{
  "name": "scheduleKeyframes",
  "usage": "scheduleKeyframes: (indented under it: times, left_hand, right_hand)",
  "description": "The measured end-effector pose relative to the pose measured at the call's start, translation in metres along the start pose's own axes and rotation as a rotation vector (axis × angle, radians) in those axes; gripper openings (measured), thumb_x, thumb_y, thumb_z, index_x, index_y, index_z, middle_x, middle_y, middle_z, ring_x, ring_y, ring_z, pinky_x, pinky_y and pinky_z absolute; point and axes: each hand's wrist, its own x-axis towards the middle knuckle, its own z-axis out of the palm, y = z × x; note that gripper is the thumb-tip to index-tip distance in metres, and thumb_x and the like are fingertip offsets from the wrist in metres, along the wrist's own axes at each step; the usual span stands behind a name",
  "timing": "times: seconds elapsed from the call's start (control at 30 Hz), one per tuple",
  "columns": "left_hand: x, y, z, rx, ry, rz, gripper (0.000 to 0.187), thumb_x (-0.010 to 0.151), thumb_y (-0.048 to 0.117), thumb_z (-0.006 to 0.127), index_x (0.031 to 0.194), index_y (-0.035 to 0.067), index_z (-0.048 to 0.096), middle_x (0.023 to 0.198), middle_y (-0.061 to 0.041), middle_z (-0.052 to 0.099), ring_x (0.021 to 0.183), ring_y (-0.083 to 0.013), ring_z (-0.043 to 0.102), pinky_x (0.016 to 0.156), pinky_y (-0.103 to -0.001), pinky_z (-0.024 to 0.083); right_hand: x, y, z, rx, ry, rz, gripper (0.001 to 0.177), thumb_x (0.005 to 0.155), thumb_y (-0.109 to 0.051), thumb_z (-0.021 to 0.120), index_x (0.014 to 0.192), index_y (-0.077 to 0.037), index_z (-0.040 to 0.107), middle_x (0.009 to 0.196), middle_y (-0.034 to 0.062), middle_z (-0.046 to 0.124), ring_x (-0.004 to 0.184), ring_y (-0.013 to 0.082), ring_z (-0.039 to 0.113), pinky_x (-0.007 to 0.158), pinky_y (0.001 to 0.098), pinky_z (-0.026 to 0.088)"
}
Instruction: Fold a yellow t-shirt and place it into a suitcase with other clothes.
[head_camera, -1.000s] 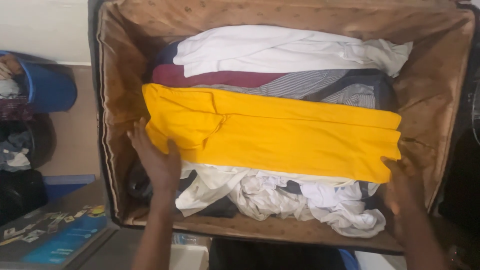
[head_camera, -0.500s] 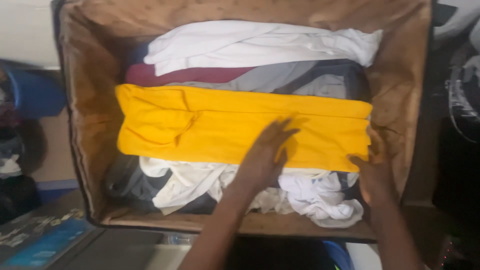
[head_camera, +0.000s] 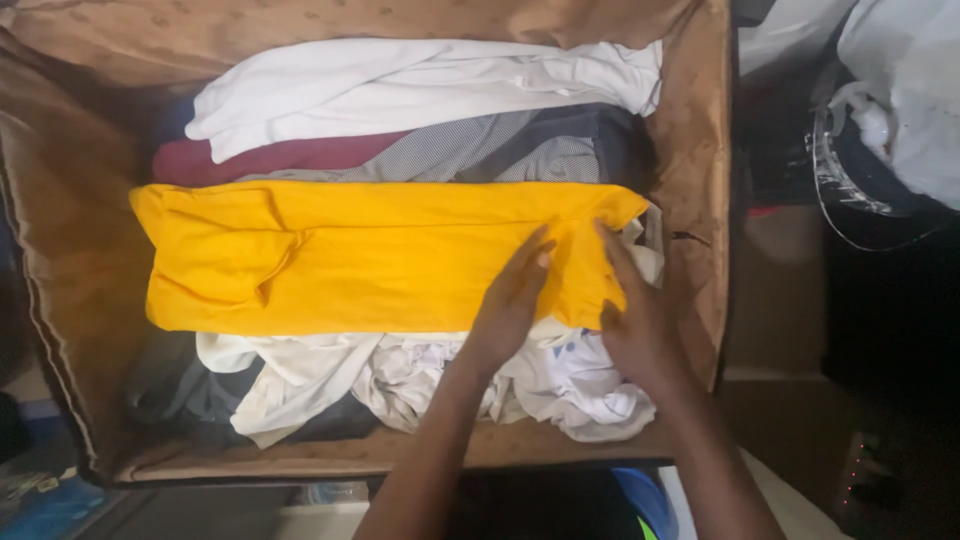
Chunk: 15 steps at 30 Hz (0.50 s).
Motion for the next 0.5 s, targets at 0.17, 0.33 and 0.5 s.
scheduleKeyframes:
  times: [0.17,0.33,0.5]
  left_hand:
    - [0.005,0.002,-0.006,-0.202,0.042,-0.125,0.055,0.107,0.037,0.048,0.149,0.001,0.049,0.143,-0.016,0.060,0.133,-0.0238,0.056,0.110,-0.033,0.042]
    - [0.004,0.016,-0.017,-0.355,0.112,-0.380,0.049,0.100,0.035,0.055,0.136,0.001,0.057,0.124,-0.015,0.068,0.110,-0.0247,0.068,0.092,-0.035,0.055]
    - [0.008,-0.006,-0.019,-0.268,0.118,-0.191,0.049,0.097,0.025,0.063,0.137,-0.004,0.057,0.122,-0.014,0.071,0.107,-0.0217,0.069,0.088,-0.033,0.055]
  right_hand:
    - [-0.002,-0.055,0.001,0.030,-0.206,-0.014,0.095,0.083,0.008,0.058,0.164,-0.020,0.017,0.163,0.0215,0.038,0.136,0.0398,0.050,0.106,0.0445,0.047]
    - [-0.006,-0.074,0.007,0.150,-0.291,-0.137,0.101,0.085,-0.004,0.074,0.158,-0.010,0.005,0.167,0.0267,0.029,0.137,0.0425,0.050,0.101,0.0487,0.045]
    - [-0.012,-0.027,0.029,0.411,-0.087,0.041,0.070,0.093,-0.004,0.064,0.156,-0.010,0.035,0.136,0.0117,0.066,0.112,0.0183,0.072,0.089,0.0317,0.056]
